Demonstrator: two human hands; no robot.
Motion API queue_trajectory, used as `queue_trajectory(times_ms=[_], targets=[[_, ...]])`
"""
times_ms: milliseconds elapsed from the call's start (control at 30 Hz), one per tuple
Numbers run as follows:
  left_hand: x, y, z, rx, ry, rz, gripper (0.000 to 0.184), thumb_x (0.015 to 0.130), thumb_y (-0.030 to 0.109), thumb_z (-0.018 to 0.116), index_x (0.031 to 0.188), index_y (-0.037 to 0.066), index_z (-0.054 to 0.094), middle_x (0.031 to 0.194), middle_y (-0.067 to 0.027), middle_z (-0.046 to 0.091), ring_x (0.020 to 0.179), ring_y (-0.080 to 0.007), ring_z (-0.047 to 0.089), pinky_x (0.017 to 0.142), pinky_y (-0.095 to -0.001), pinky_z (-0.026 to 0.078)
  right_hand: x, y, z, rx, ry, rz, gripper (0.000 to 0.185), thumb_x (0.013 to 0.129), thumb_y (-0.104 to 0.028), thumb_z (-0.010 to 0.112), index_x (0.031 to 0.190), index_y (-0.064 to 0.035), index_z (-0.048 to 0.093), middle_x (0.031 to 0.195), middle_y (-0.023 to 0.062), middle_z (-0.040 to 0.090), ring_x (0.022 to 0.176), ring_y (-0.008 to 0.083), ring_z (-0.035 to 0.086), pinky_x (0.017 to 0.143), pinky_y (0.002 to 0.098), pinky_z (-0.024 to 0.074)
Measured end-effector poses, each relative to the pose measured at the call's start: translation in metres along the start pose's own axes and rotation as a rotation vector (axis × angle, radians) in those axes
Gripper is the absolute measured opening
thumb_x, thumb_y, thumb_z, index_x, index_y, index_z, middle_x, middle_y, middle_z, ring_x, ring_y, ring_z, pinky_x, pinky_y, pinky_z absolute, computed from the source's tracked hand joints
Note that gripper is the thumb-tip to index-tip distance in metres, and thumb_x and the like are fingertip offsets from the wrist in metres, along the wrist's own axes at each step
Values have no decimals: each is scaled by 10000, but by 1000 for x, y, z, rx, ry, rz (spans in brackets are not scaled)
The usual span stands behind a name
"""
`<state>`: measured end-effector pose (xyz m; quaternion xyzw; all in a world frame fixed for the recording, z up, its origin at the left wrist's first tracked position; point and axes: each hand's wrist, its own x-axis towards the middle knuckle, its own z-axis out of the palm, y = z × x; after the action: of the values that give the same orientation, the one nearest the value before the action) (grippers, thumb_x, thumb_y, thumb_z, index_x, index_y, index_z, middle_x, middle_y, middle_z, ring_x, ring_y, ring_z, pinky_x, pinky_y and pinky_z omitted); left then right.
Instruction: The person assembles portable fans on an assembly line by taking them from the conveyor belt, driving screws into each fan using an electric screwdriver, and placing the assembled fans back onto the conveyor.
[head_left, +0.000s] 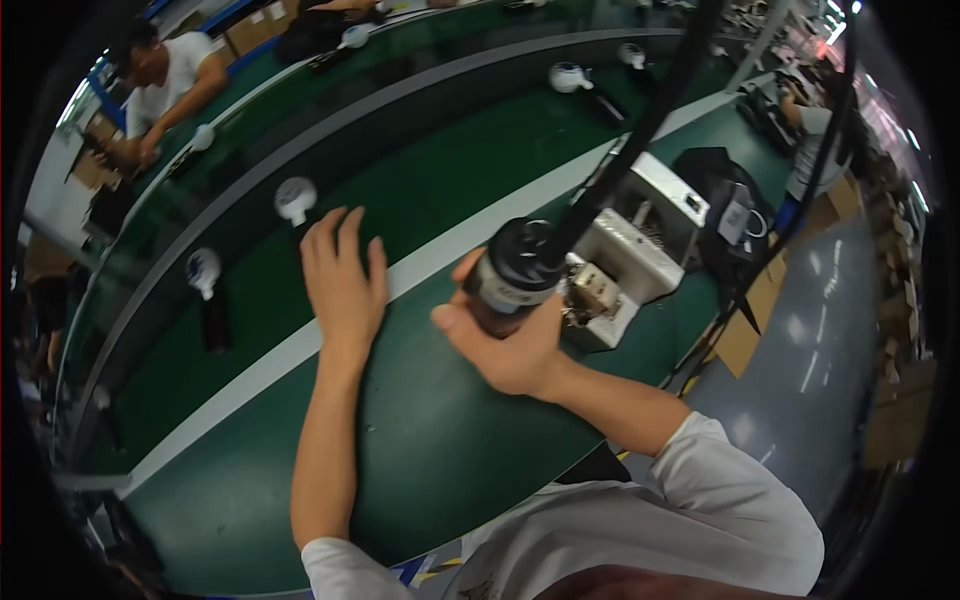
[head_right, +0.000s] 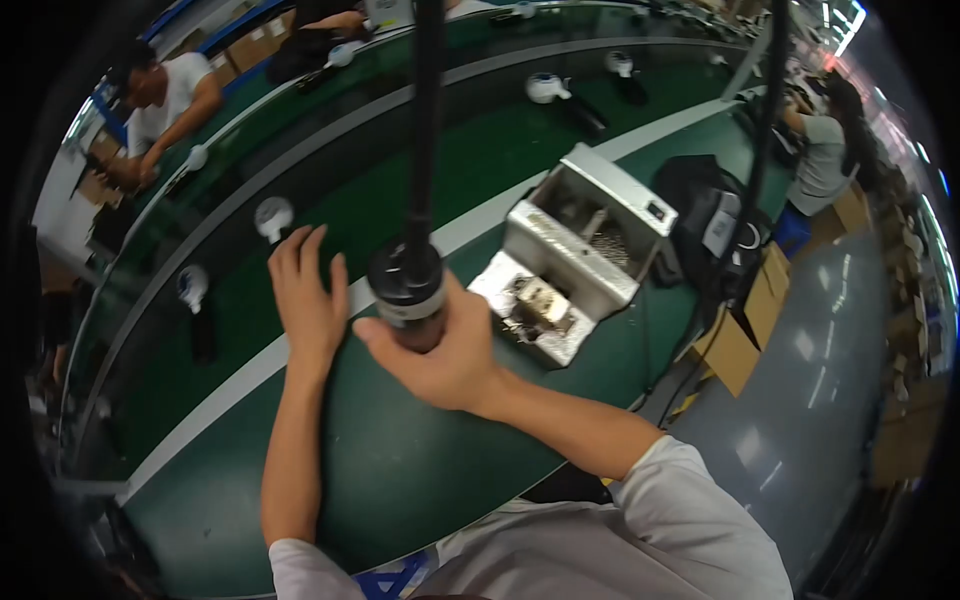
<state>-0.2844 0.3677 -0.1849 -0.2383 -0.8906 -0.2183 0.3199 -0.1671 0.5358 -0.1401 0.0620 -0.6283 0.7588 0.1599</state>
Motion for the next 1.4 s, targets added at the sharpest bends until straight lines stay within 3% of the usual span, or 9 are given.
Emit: queue_trajectory(times_ms=[100, 167, 300, 467, 733, 933, 1400], targets=[[2, 9, -3, -72, -32, 17, 323, 882, 78, 668, 1200, 45, 626, 1190, -141, 584, 1087, -342, 563, 905, -423, 486, 1, -2, -1, 12, -4, 1, 299, 861, 9, 755, 1093, -3, 565, 783, -14, 608, 683, 30, 559, 610, 213, 470], [3, 12, -5, -107, -53, 62, 274, 887, 66, 659, 1160, 43, 641, 1113, -126, 605, 1010, -322, 596, 831, -405, 509, 4, -2, 1, -85, 24, -91, 378, 853, -72, 766, 1158, 0, 555, 701, -48, 603, 625, -24, 503, 547, 178, 414], [2, 18, -1, -159, -104, 33, 212, 910, 56, 631, 1121, 34, 649, 1019, -117, 624, 940, -305, 614, 762, -400, 514, 6, -3, -5, -154, -18, -111, 338, 850, -122, 772, 1076, -8, 548, 639, 32, 594, 582, 31, 530, 533, 224, 438], [4, 18, 5, -205, -169, 19, 105, 918, 57, 631, 1005, 22, 678, 878, -84, 626, 781, -251, 610, 684, -365, 498, 8, -3, -11, -147, 0, -101, 363, 843, -139, 775, 1095, -6, 550, 635, 42, 588, 566, 48, 539, 532, 238, 442], [6, 20, 11, -199, -165, -16, 93, 923, 64, 624, 977, 23, 688, 828, -87, 623, 734, -247, 592, 658, -361, 482, 7, -10, -19, -204, 6, -52, 416, 833, -145, 781, 1152, -1, 557, 655, 58, 598, 575, 83, 563, 556, 258, 460], [-6, 9, -2, -228, -170, -34, 93, 922, 69, 623, 962, 16, 688, 821, -96, 630, 734, -256, 596, 666, -366, 482, 1, -7, 1, -148, 42, -194, 389, 839, -131, 779, 1145, -7, 573, 718, 39, 660, 603, 66, 589, 574, 251, 480], [-2, 10, -2, -195, -194, -39, 95, 912, 73, 627, 946, 15, 694, 805, -106, 622, 752, -271, 600, 682, -376, 482, -4, -1, 2, -100, 21, -114, 369, 849, -100, 766, 1148, -10, 568, 738, -8, 639, 630, 12, 545, 573, 203, 449]])
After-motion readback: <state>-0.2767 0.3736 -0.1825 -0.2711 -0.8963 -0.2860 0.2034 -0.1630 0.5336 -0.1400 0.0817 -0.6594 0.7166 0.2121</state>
